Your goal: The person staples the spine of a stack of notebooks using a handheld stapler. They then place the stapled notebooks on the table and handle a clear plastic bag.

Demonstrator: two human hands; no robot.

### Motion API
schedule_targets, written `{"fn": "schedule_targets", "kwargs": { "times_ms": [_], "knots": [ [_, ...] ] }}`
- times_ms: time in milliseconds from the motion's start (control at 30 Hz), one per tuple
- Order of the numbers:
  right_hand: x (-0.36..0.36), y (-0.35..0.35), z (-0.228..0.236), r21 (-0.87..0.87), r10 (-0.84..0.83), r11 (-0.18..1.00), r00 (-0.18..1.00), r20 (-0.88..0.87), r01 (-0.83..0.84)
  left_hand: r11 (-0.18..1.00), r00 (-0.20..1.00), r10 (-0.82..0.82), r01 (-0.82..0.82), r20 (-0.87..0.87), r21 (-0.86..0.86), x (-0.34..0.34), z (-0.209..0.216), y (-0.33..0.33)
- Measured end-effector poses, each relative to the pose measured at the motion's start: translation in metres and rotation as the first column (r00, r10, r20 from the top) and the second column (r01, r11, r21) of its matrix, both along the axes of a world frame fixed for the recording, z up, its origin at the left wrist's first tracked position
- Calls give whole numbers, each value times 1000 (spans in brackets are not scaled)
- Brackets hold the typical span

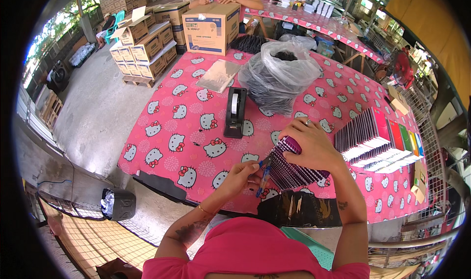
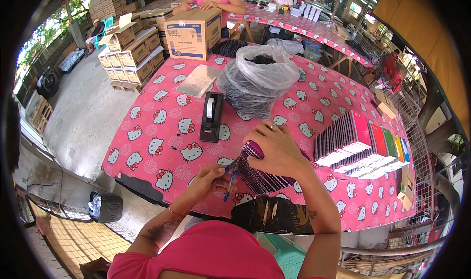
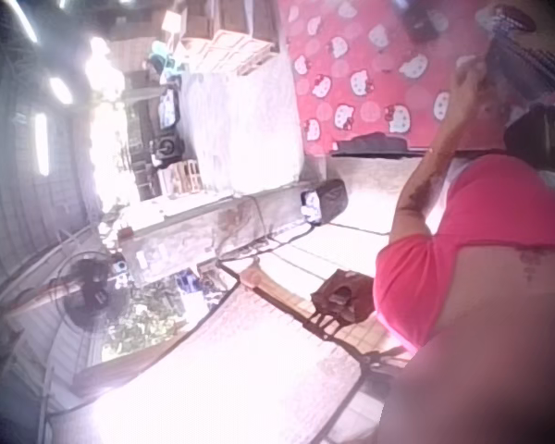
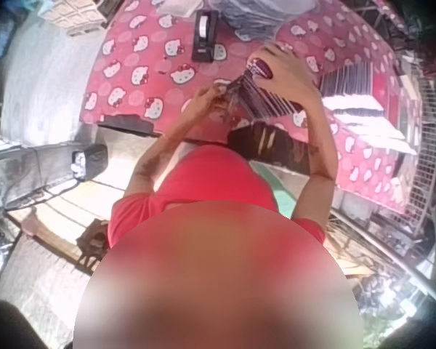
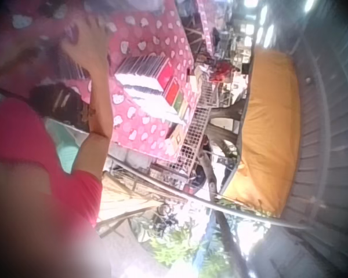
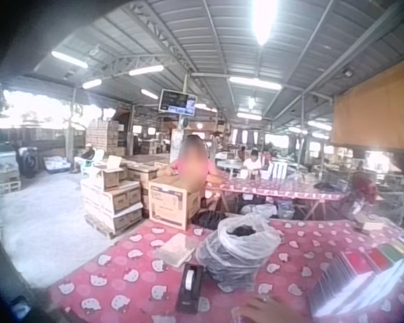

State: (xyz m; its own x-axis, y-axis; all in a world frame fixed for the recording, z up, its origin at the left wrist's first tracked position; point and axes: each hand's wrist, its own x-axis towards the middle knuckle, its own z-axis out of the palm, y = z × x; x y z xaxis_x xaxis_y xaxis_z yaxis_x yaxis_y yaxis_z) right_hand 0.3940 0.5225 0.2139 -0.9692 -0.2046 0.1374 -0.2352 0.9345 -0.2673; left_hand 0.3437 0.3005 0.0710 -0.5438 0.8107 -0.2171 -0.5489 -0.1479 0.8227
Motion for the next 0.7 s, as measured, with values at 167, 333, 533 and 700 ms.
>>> {"fn": "schedule_targets", "kwargs": {
  "times_ms": [167,333,533,700],
  "knots": [
    [0,0,1,0,-6,1000,1000,0,6,905,417,72,-410,-906,-117,11,1,5],
    [1,-1,1,1,-8,1000,1000,5,8,969,904,78,-168,-421,-182,15,6,2],
    [1,-1,1,-4,-6,1000,1000,-2,6,964,895,134,-218,-427,-155,7,-2,6],
    [1,0,1,0,-12,1000,1000,5,12,915,444,24,-372,-896,-160,12,1,4]
  ]
}}
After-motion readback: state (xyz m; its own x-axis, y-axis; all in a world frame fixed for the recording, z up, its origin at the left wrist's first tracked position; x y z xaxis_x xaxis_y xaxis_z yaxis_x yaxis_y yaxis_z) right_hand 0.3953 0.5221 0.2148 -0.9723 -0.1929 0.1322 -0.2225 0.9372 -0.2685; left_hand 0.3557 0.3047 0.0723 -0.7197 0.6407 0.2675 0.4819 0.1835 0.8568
